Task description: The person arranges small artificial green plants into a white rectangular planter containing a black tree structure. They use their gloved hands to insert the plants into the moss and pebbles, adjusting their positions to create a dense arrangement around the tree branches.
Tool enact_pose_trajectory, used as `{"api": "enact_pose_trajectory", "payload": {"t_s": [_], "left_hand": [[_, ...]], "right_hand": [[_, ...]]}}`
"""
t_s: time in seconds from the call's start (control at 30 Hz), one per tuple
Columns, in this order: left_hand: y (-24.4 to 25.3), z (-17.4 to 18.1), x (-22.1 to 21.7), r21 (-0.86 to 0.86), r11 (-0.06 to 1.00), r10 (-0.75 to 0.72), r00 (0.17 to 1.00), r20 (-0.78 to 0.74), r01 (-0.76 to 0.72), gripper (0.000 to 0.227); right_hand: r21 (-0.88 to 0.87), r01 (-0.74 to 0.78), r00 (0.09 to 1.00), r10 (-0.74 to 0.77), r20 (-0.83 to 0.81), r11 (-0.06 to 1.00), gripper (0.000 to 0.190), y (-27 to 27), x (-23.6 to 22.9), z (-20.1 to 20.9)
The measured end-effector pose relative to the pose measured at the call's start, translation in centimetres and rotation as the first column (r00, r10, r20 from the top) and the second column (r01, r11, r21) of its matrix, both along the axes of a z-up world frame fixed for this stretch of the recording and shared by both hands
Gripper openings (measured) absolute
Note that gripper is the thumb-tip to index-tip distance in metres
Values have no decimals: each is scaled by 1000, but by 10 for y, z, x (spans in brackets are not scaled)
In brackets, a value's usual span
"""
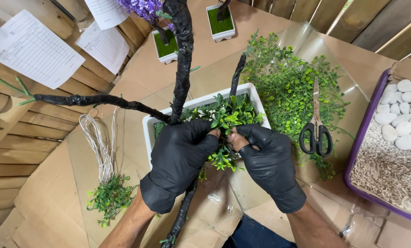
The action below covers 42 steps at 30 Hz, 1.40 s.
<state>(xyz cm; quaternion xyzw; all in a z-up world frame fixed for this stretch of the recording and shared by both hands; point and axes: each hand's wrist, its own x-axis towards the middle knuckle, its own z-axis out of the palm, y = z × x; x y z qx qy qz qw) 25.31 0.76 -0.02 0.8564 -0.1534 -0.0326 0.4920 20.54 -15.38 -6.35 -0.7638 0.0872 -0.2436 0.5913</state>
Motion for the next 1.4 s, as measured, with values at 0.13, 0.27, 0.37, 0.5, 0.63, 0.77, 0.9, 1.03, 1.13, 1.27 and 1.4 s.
{"api": "enact_pose_trajectory", "payload": {"t_s": [0.13,0.27,0.37,0.5,0.63,0.77,0.9,1.03,1.13,1.27,1.4], "left_hand": [[1,-3,-1,72,997,29,999,42,-32,18],[0,-5,-1,119,991,43,997,71,-52,17],[0,-6,-2,163,984,58,993,104,-75,16],[0,-7,-2,225,968,79,984,157,-113,14],[1,-2,0,238,967,63,989,138,-95,11],[2,-2,0,236,969,42,988,151,-77,13],[3,1,0,252,966,11,987,163,-53,13],[1,6,0,302,952,-3,984,178,-51,9],[1,8,1,329,943,-18,984,179,-43,10],[1,2,2,321,945,4,986,164,-58,10],[-4,9,2,279,956,43,985,165,-89,17]], "right_hand": [[-1,-18,1000,18,5,1000,23,-1,0,0],[-12,-34,999,34,6,999,23,-7,0,-11],[26,-55,998,54,29,998,22,-8,2,-17],[-13,-29,999,30,36,999,26,-8,3,-15],[9,-36,998,35,52,999,25,-9,2,-14],[-12,-42,999,43,28,999,25,-9,0,-9],[-117,8,999,-13,-43,993,25,-2,3,4],[-66,-5,1000,3,-27,998,26,-2,4,1],[-57,-20,1000,19,-16,998,27,0,3,0],[-46,-37,999,37,-4,998,27,2,0,0],[-32,-60,998,60,11,998,28,2,-2,-1]]}}
